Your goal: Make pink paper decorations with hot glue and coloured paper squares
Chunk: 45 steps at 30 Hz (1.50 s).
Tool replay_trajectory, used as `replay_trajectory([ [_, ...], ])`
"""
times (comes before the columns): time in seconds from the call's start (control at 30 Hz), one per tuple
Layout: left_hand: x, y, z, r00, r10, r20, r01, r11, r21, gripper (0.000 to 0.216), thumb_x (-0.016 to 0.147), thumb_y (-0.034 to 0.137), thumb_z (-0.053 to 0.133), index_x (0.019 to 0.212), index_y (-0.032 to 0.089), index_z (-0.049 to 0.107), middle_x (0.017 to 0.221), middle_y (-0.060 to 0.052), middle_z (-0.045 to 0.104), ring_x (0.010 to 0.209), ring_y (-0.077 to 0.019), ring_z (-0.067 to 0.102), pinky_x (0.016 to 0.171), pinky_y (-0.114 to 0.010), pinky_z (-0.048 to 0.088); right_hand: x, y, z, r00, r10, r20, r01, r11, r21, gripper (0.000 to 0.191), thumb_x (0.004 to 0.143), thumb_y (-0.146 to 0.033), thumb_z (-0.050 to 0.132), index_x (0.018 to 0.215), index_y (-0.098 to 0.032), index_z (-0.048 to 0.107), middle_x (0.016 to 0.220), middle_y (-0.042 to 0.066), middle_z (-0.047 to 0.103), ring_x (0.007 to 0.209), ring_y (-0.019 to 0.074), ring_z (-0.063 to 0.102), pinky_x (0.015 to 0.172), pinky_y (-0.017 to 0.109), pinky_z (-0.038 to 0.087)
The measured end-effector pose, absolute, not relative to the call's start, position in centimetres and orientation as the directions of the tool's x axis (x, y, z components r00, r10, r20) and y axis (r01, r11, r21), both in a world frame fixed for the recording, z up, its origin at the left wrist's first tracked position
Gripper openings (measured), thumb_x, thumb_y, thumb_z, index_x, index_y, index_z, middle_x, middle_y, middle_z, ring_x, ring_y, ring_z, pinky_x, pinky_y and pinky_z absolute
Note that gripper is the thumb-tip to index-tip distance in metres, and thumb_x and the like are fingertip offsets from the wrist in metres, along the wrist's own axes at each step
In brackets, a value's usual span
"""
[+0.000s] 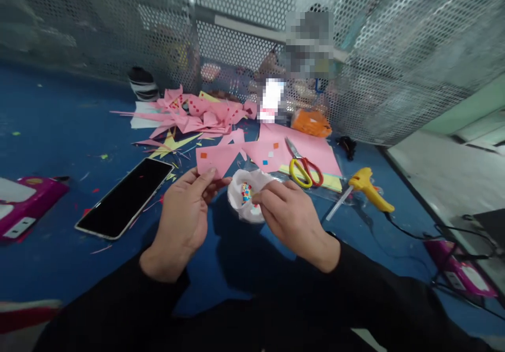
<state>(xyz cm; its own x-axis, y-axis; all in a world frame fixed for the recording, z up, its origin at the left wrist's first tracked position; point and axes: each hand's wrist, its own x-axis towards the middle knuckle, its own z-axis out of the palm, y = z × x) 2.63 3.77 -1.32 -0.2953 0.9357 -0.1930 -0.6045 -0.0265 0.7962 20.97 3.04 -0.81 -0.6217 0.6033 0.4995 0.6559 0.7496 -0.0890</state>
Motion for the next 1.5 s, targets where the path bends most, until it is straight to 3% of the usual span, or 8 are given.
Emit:
replay_trajectory([
  [0.13, 2.6, 4.4, -0.7, -0.323, 0.932, -0.165, -0.597, -0.065, 0.8, 0.014, 0.065, 0.014, 0.081, 0.073, 0.015, 0.071, 0.069, 0.003, 0.072, 0.062, -0.0109, 0.071, 0.069, -0.02, 0.058, 21.2, 1.7, -1.3, -0.448, 0.634, 0.63, 0.651, 0.714, -0.256, 0.015, 0.095, -0.009, 0.056, 0.098, -0.017, 0.069, 0.092, 0.004, 0.075, 0.084, 0.0169, 0.069, 0.076, 0.031, 0.046],
  [0.33, 4.3, 5.1, 1.0, -0.274, 0.949, -0.156, -0.609, -0.045, 0.792, 0.019, 0.062, 0.016, 0.082, 0.072, 0.015, 0.067, 0.064, 0.003, 0.071, 0.06, -0.012, 0.071, 0.064, -0.02, 0.057, 21.5, 1.5, -2.6, -0.281, 0.716, 0.639, 0.618, 0.645, -0.45, 0.015, 0.09, -0.007, 0.064, 0.094, -0.021, 0.069, 0.092, 0.001, 0.077, 0.084, 0.0165, 0.071, 0.074, 0.029, 0.049],
  [0.63, 5.3, 4.6, 0.0, -0.174, 0.972, -0.158, -0.551, 0.037, 0.834, 0.031, 0.052, 0.025, 0.09, 0.072, 0.014, 0.069, 0.062, 0.001, 0.072, 0.057, -0.0122, 0.07, 0.062, -0.019, 0.057, 21.4, 1.8, -3.2, -0.258, 0.64, 0.724, 0.557, 0.71, -0.43, 0.013, 0.093, -0.011, 0.062, 0.091, -0.022, 0.067, 0.086, -0.001, 0.075, 0.077, 0.0142, 0.069, 0.071, 0.028, 0.049],
  [0.97, 5.6, 3.9, -0.7, -0.14, 0.989, -0.048, -0.437, -0.019, 0.899, 0.023, 0.066, 0.029, 0.086, 0.073, 0.016, 0.069, 0.063, 0.005, 0.068, 0.059, -0.0108, 0.069, 0.066, -0.02, 0.057, 21.2, 1.5, -2.8, -0.25, 0.576, 0.779, 0.514, 0.76, -0.397, 0.011, 0.093, -0.012, 0.062, 0.091, -0.023, 0.064, 0.081, 0.0, 0.075, 0.074, 0.0141, 0.07, 0.07, 0.028, 0.052],
  [1.23, 6.0, 3.7, -1.1, -0.121, 0.992, 0.03, -0.311, -0.066, 0.948, 0.015, 0.075, 0.029, 0.079, 0.08, 0.017, 0.072, 0.066, 0.003, 0.071, 0.059, -0.0118, 0.068, 0.063, -0.021, 0.054, 22.2, 0.9, -1.4, -0.156, 0.654, 0.741, 0.528, 0.689, -0.497, 0.011, 0.094, -0.013, 0.061, 0.089, -0.023, 0.063, 0.08, -0.002, 0.071, 0.073, 0.014, 0.066, 0.071, 0.028, 0.05],
  [1.4, 6.3, 2.8, -0.7, -0.005, 0.999, 0.047, -0.204, -0.047, 0.978, 0.01, 0.078, 0.027, 0.076, 0.084, 0.019, 0.075, 0.068, 0.001, 0.074, 0.061, -0.0141, 0.07, 0.059, -0.021, 0.051, 23.2, 1.0, 0.4, -0.068, 0.678, 0.732, 0.552, 0.637, -0.538, 0.01, 0.092, -0.016, 0.063, 0.087, -0.024, 0.067, 0.102, 0.005, 0.07, 0.103, 0.0214, 0.066, 0.091, 0.041, 0.051],
  [1.5, 6.6, 2.3, -0.4, 0.06, 0.997, 0.056, -0.17, -0.045, 0.984, 0.008, 0.079, 0.024, 0.074, 0.085, 0.019, 0.077, 0.074, -0.001, 0.076, 0.064, -0.0151, 0.071, 0.062, -0.022, 0.052, 24.0, 1.6, 0.9, -0.095, 0.759, 0.644, 0.525, 0.588, -0.615, 0.008, 0.09, -0.02, 0.065, 0.084, -0.024, 0.069, 0.116, 0.008, 0.071, 0.118, 0.0257, 0.062, 0.101, 0.049, 0.046],
])
